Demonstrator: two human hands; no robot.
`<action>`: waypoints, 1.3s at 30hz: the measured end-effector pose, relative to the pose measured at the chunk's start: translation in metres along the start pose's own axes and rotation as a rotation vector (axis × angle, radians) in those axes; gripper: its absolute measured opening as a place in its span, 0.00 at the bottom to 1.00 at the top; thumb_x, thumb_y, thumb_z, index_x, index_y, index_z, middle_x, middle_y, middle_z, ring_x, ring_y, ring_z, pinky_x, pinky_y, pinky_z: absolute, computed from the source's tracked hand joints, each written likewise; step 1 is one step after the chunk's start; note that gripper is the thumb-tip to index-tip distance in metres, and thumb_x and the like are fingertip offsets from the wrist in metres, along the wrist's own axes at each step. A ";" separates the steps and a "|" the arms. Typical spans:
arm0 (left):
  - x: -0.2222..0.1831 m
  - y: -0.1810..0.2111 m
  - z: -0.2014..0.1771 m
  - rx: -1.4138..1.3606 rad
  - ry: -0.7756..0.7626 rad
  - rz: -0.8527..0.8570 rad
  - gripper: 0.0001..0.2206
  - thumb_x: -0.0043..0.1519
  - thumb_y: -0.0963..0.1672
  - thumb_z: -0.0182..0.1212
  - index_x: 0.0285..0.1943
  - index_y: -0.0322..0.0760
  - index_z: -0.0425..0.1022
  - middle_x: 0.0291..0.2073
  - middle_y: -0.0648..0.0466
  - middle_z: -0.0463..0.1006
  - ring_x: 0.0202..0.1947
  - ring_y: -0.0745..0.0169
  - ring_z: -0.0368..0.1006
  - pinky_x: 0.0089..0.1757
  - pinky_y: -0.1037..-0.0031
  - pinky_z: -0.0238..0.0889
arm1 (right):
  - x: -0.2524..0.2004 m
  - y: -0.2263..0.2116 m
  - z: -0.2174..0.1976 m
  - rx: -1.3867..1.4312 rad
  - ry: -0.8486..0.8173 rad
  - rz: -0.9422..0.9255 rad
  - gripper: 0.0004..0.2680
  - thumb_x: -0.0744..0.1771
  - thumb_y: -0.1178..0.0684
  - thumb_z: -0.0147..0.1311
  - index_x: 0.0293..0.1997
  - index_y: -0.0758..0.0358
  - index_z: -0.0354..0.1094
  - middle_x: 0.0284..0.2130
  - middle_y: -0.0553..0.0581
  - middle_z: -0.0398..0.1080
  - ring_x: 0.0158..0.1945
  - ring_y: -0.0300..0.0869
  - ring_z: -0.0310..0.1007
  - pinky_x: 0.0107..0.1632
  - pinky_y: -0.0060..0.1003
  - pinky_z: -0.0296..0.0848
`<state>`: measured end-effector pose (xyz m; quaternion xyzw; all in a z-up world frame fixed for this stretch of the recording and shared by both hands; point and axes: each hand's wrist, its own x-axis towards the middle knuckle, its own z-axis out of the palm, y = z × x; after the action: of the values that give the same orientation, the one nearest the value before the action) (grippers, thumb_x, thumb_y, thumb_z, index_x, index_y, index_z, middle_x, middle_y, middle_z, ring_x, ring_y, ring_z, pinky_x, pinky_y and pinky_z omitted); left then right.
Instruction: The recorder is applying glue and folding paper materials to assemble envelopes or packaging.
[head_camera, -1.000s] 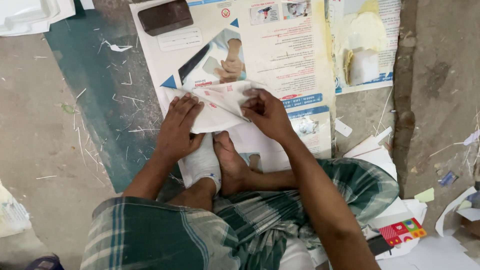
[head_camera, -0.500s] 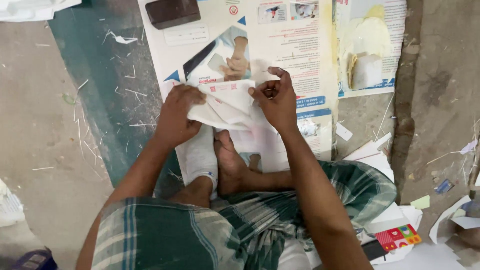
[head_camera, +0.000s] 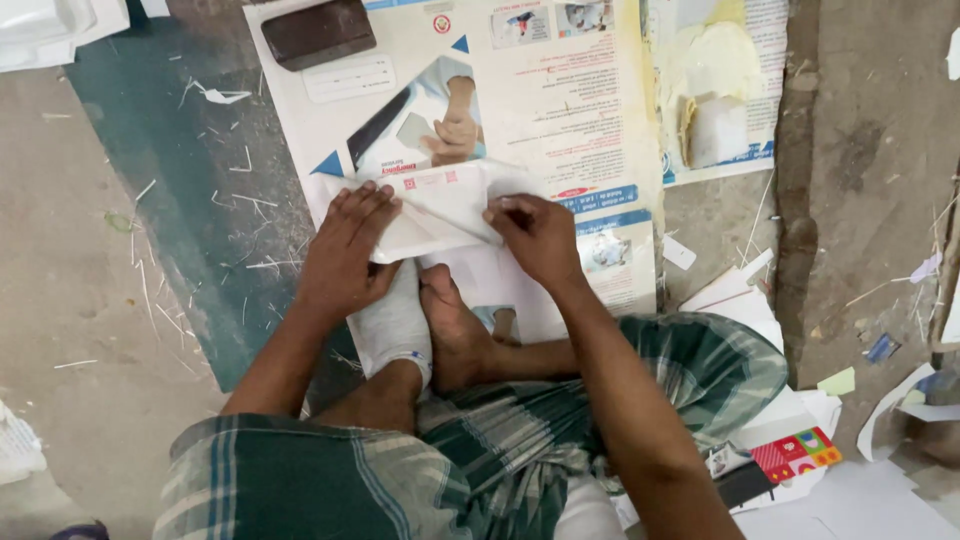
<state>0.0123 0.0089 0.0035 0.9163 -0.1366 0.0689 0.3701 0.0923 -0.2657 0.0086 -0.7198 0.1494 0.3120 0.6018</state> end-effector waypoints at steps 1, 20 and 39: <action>-0.003 0.002 0.000 0.013 -0.015 -0.003 0.28 0.56 0.43 0.69 0.67 0.34 0.68 0.66 0.43 0.70 0.71 0.41 0.62 0.69 0.49 0.51 | -0.006 -0.014 0.006 -0.280 0.028 -0.073 0.14 0.68 0.54 0.63 0.59 0.69 0.73 0.41 0.59 0.80 0.40 0.41 0.79 0.44 0.34 0.79; -0.002 -0.005 0.009 -0.006 0.079 0.045 0.25 0.52 0.42 0.68 0.60 0.32 0.71 0.62 0.43 0.73 0.68 0.40 0.65 0.68 0.47 0.52 | 0.013 -0.028 0.013 -0.671 0.174 -0.525 0.07 0.62 0.59 0.64 0.39 0.70 0.75 0.29 0.56 0.77 0.32 0.38 0.77 0.38 0.33 0.76; -0.011 -0.005 0.009 0.056 0.058 0.045 0.28 0.55 0.43 0.66 0.67 0.33 0.71 0.66 0.44 0.71 0.70 0.43 0.64 0.69 0.49 0.51 | 0.000 -0.028 0.008 -0.428 0.044 -0.136 0.14 0.67 0.55 0.65 0.56 0.70 0.74 0.39 0.60 0.80 0.39 0.40 0.77 0.45 0.33 0.77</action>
<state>0.0037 0.0077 -0.0086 0.9206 -0.1447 0.1074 0.3466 0.1063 -0.2512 0.0294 -0.8460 0.0442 0.2798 0.4518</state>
